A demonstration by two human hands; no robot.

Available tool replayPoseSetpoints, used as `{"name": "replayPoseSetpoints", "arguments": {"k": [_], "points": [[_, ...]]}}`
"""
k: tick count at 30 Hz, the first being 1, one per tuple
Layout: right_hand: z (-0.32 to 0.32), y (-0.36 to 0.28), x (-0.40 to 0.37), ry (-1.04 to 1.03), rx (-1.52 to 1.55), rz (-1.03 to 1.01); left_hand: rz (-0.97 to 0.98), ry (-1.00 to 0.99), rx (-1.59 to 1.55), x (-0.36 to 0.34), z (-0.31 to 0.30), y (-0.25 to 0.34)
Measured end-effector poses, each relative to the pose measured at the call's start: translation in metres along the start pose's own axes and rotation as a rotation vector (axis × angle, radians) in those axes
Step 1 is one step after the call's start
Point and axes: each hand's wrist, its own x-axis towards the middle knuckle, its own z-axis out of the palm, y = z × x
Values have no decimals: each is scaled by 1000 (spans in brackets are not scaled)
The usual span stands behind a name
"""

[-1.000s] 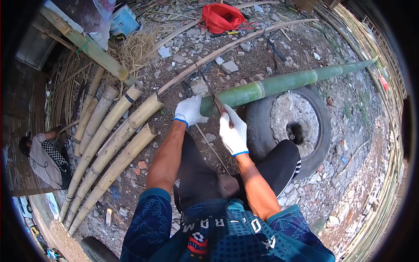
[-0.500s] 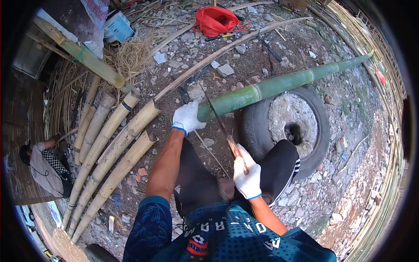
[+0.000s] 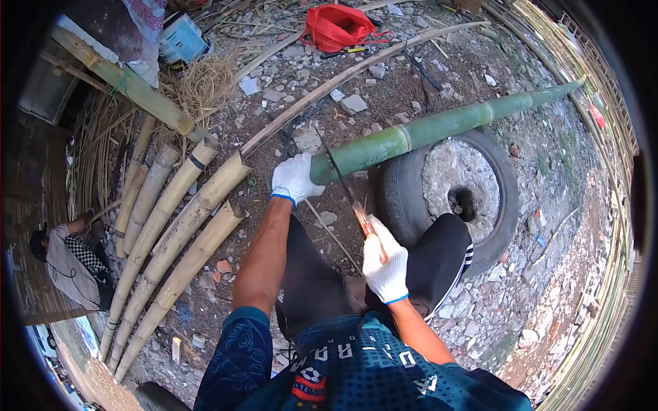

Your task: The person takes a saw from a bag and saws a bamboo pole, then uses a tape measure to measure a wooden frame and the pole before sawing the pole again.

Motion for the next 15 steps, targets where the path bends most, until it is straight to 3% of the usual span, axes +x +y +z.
{"name": "replayPoseSetpoints", "arguments": {"k": [1, 2, 3, 5, 7, 8, 9, 10, 11, 13, 15], "points": [[15, -6, 21, -42, 41, 130, 1, 22, -5, 1, 1, 1], [33, -7, 51, 5, -80, 1, 5, 42, -17, 2, 5, 5], [62, 10, 84, -3, 61, 100, 4, 42, -24, 3, 9, 10], [85, 1, 121, -18, 69, 90, -9, 94, -2, 5, 9, 9], [65, -10, 94, -34, 76, 165, 6, 67, 31, 0, 8, 5], [45, -2, 62, -14, -56, 56, 12, 79, 14, 0, 6, 3], [24, 15, 20, 5, -1, 20, 15, 63, -5, 4, 5, 0], [6, 21, -13, -29, 35, 154, 12, 41, -30, 5, 8, -1], [1, 8, -14, 18, -65, 28, 6, 50, -41, 10, 6, 2], [17, -1, -2, 21, -13, 67, -13, -13, -33, 5, 4, 2], [46, -7, 60, 16, 53, 77, -10, 4, -29, 5, 1, 8]]}}
